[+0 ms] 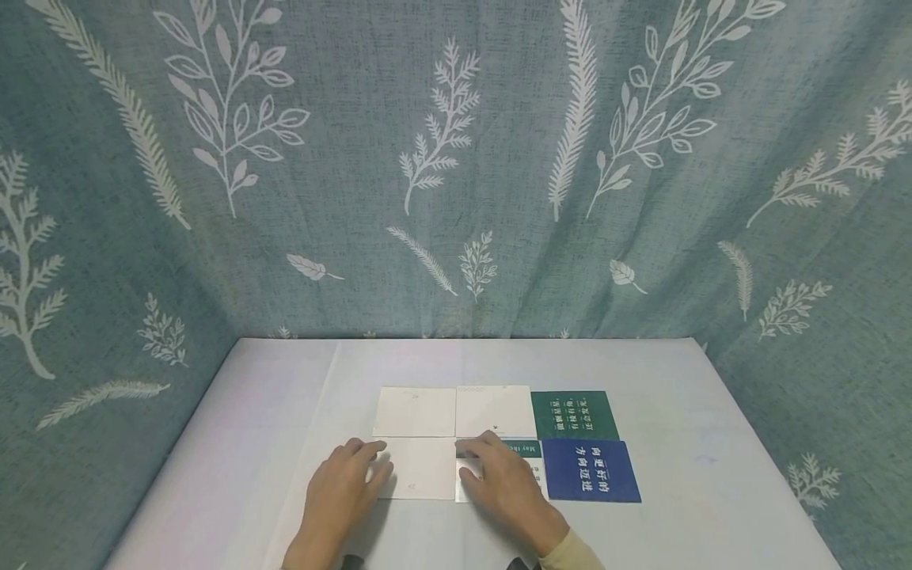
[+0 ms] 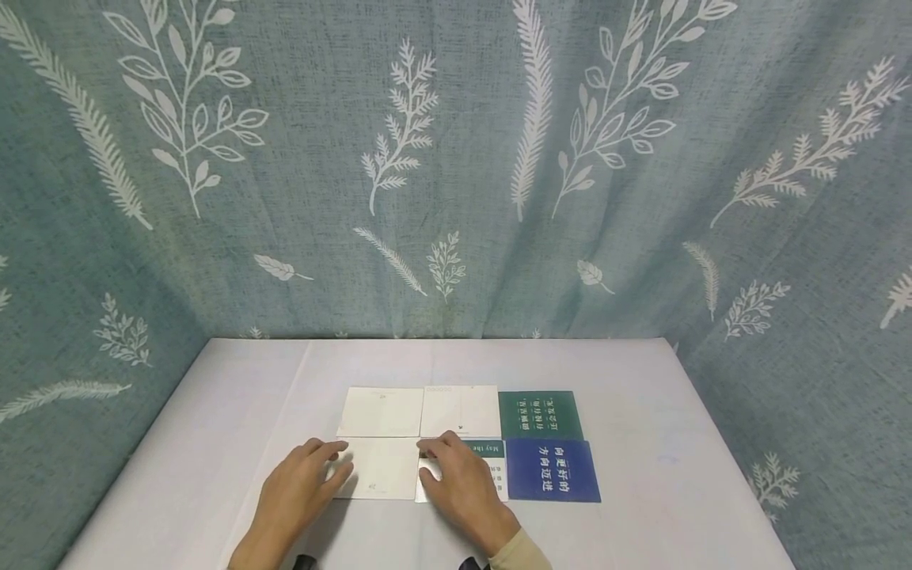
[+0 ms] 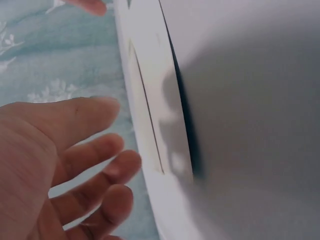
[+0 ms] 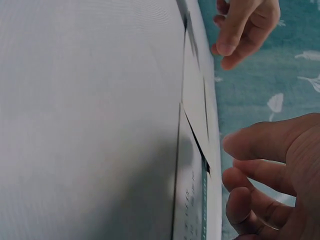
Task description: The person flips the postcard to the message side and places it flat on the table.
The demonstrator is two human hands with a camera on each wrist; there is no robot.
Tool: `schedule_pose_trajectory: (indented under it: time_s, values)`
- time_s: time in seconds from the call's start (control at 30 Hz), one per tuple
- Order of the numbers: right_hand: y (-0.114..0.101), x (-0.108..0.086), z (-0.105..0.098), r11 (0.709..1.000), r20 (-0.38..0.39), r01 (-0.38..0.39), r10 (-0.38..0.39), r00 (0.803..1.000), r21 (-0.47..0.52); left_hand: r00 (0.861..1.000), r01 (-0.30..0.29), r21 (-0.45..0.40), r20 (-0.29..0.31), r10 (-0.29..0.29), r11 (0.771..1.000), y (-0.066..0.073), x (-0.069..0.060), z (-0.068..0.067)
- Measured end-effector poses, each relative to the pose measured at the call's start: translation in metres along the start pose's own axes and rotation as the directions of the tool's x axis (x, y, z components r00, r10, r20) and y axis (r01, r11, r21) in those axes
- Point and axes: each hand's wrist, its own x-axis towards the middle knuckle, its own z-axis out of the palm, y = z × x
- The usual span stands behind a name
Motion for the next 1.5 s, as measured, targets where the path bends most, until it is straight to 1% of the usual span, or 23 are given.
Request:
schedule_pose_trajectory:
  time_s: [0.1,0.2,0.4,0.6,0.67,0.8,0.93,1.03,1.17,1.33,1.4,1.5]
  values:
    - [0.003,-0.001,-0.006,1.0,-0.004,-0.023,0.023,1.0,0.012,0.998,-0.063,-0.023,-0.028,0.062,0.998,0.007,0.003,0.003]
    - [0.007,-0.002,-0.013,0.999,-0.007,-0.047,0.047,0.999,0.013,0.995,-0.098,-0.041,-0.021,0.097,0.994,0.015,0.006,0.007]
    - [0.013,-0.004,-0.027,0.998,-0.016,-0.069,0.069,0.997,-0.001,0.995,-0.085,-0.073,0.048,0.088,0.994,0.031,0.01,0.018]
    - [0.024,-0.009,-0.039,0.997,-0.047,-0.072,0.072,0.996,-0.006,0.991,-0.119,-0.08,0.048,0.123,0.99,0.041,0.014,0.024]
    - [0.028,-0.011,-0.042,0.998,-0.056,-0.068,0.068,0.996,-0.013,0.989,-0.132,-0.092,0.057,0.137,0.987,0.044,0.016,0.025]
    - [0.036,-0.014,-0.046,0.996,-0.048,-0.084,0.083,0.995,-0.028,0.984,-0.142,-0.102,0.089,0.151,0.985,0.049,0.019,0.027]
    - [0.044,-0.016,-0.049,0.992,-0.045,-0.113,0.11,0.993,-0.053,0.981,-0.152,-0.091,0.109,0.161,0.984,0.052,0.02,0.029]
    - [0.049,-0.017,-0.052,0.991,-0.028,-0.122,0.12,0.992,-0.06,0.977,-0.164,-0.083,0.124,0.173,0.983,0.055,0.023,0.032]
    - [0.057,-0.02,-0.054,0.993,-0.01,-0.098,0.098,0.995,-0.058,0.972,-0.176,-0.089,0.145,0.187,0.98,0.059,0.026,0.037]
    - [0.065,-0.024,-0.056,0.994,-0.019,-0.092,0.091,0.996,-0.062,0.965,-0.191,-0.101,0.164,0.206,0.976,0.063,0.028,0.041]
    - [0.067,-0.025,-0.057,0.992,-0.014,-0.102,0.101,0.995,-0.073,0.961,-0.201,-0.102,0.171,0.216,0.974,0.065,0.029,0.043]
    - [0.07,-0.027,-0.059,0.985,0.015,-0.138,0.14,0.99,-0.105,0.954,-0.219,-0.095,0.186,0.234,0.971,0.068,0.032,0.045]
